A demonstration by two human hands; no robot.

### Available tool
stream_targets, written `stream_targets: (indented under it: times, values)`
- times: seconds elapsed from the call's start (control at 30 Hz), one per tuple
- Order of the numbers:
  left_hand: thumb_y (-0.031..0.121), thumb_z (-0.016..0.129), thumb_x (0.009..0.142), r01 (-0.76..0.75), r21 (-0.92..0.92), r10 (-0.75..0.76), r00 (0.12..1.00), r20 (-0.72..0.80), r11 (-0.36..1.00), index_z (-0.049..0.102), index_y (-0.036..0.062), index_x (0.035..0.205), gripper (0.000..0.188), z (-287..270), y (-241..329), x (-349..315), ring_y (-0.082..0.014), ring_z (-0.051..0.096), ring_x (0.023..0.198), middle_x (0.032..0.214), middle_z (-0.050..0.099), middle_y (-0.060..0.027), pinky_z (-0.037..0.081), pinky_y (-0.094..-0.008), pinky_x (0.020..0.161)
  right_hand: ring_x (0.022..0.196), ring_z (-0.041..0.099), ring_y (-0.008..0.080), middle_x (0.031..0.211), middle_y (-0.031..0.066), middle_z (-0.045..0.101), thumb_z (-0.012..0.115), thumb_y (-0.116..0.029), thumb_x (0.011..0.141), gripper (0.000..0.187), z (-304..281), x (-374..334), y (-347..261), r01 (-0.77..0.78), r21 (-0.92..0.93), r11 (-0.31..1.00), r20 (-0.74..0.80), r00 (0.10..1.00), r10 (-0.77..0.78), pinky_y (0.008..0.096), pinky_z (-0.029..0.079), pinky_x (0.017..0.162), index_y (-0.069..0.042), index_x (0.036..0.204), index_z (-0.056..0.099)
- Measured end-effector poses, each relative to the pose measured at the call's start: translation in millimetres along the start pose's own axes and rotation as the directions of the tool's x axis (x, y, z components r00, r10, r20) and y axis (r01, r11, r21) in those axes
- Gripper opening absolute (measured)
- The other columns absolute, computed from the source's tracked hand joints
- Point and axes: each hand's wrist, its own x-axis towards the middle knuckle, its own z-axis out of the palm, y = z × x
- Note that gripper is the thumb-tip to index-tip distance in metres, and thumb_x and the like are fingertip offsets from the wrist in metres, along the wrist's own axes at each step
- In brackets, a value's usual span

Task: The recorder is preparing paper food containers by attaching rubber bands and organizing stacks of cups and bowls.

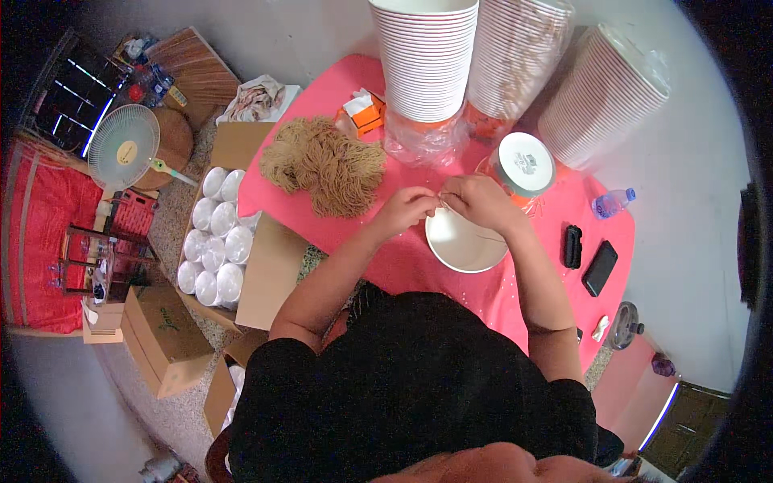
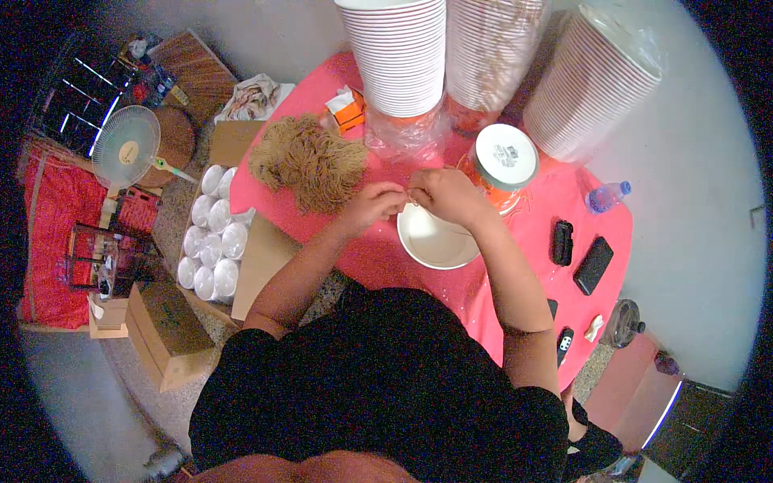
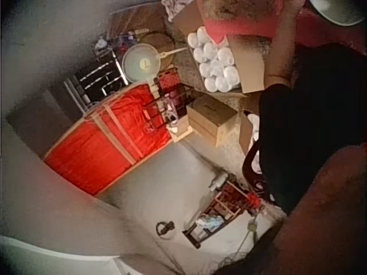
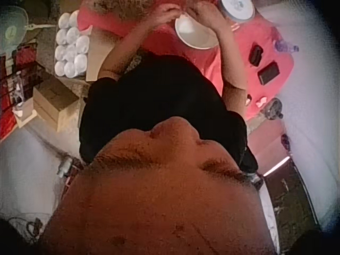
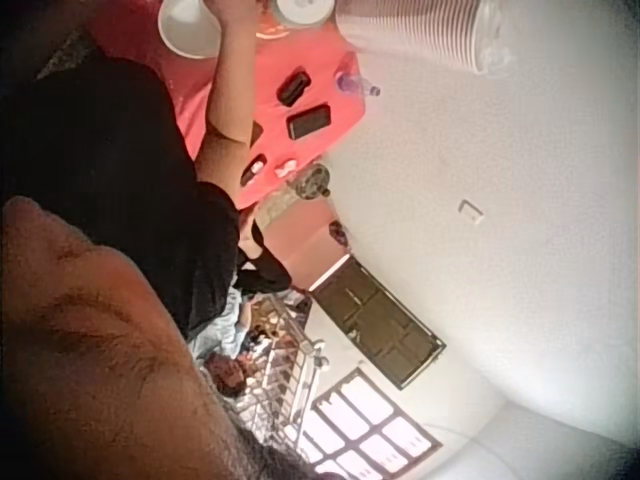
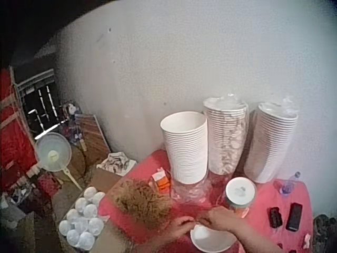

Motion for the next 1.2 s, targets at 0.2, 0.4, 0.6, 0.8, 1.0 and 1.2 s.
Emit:
stream_targets:
  times: [0.2, 0.4, 0.6, 0.8, 1.0, 1.2]
  values:
    - [0.011, 0.058, 0.085, -0.158, -0.036, 0.158, 0.987, 0.007, 0.987, 0.059, 0.0034, 0.092, 0.011, 5, -13, 1, -0.0068, 0.053, 0.077, 0.083, 0.058, 0.0022, 0.044, -0.0222, 0.069, 0.074, 0.059, 0.033, 0.079, 0.0161, 0.061, 0.056, -0.019, 0.08, 0.017, 1, -1, -1, -0.043, 0.034, 0.998, 0.038, 0.998, 0.042, 0.0421, 0.046, 0.066, -0.003, 0.083, 0.06]
    - [0.008, 0.059, 0.083, -0.292, -0.078, 0.288, 0.956, -0.061, 0.953, 0.058, 0.0029, 0.089, 0.007, 6, -22, 7, -0.0051, 0.053, 0.074, 0.08, 0.057, 0.0024, 0.043, -0.0205, 0.066, 0.067, 0.058, 0.0261, 0.071, 0.0134, 0.058, 0.053, -0.02, 0.085, 0.019, 20, -9, 13, -0.243, 0.366, 0.898, 0.098, 0.97, 0.222, 0.037, 0.044, 0.062, -0.002, 0.085, 0.061]
    - [0.009, 0.057, 0.085, -0.311, -0.063, 0.301, 0.946, -0.122, 0.948, 0.058, 0.002, 0.089, 0.008, 10, -16, 1, -0.0067, 0.054, 0.076, 0.083, 0.059, 0.0005, 0.044, -0.0214, 0.069, 0.058, 0.043, 0.0076, 0.063, -0.0022, 0.048, 0.052, -0.022, 0.089, 0.025, 35, -10, 24, -0.328, 0.692, 0.642, 0.206, 0.943, 0.26, 0.0233, 0.036, 0.054, -0.002, 0.077, 0.059]
    - [0.01, 0.057, 0.084, -0.196, -0.183, 0.17, 0.974, -0.148, 0.963, 0.057, 0.0037, 0.088, 0.007, 13, -12, -2, -0.0046, 0.051, 0.067, 0.078, 0.056, 0.0027, 0.041, -0.019, 0.058, 0.063, 0.045, 0.0026, 0.068, -0.0046, 0.052, 0.054, -0.019, 0.087, 0.017, 36, -10, 21, -0.445, 0.778, 0.443, 0.322, 0.889, 0.326, 0.019, 0.035, 0.054, -0.005, 0.08, 0.06]
    - [0.012, 0.052, 0.084, 0.034, -0.487, -0.072, 0.996, -0.06, 0.873, 0.053, 0.0087, 0.084, 0.004, 10, -2, -4, -0.0018, 0.034, 0.049, 0.063, 0.042, 0.0061, 0.023, -0.0168, 0.041, 0.065, 0.051, 0.006, 0.071, -0.0004, 0.057, 0.062, -0.005, 0.081, 0.009, 57, -14, 14, -0.17, 0.746, 0.643, -0.048, 0.95, 0.307, 0.0218, 0.041, 0.06, -0.002, 0.079, 0.053]
    - [0.017, 0.05, 0.086, 0.145, -0.573, -0.073, 0.986, 0.147, 0.807, 0.051, 0.0099, 0.078, 0.011, 0, -13, -1, -0.002, 0.031, 0.046, 0.059, 0.037, 0.0063, 0.022, -0.0177, 0.039, 0.063, 0.053, 0.0079, 0.069, 0.0001, 0.058, 0.06, -0.002, 0.08, 0.003, 48, -13, 0, -0.073, 0.599, 0.798, -0.256, 0.926, 0.277, 0.0251, 0.043, 0.059, -0.002, 0.081, 0.057]
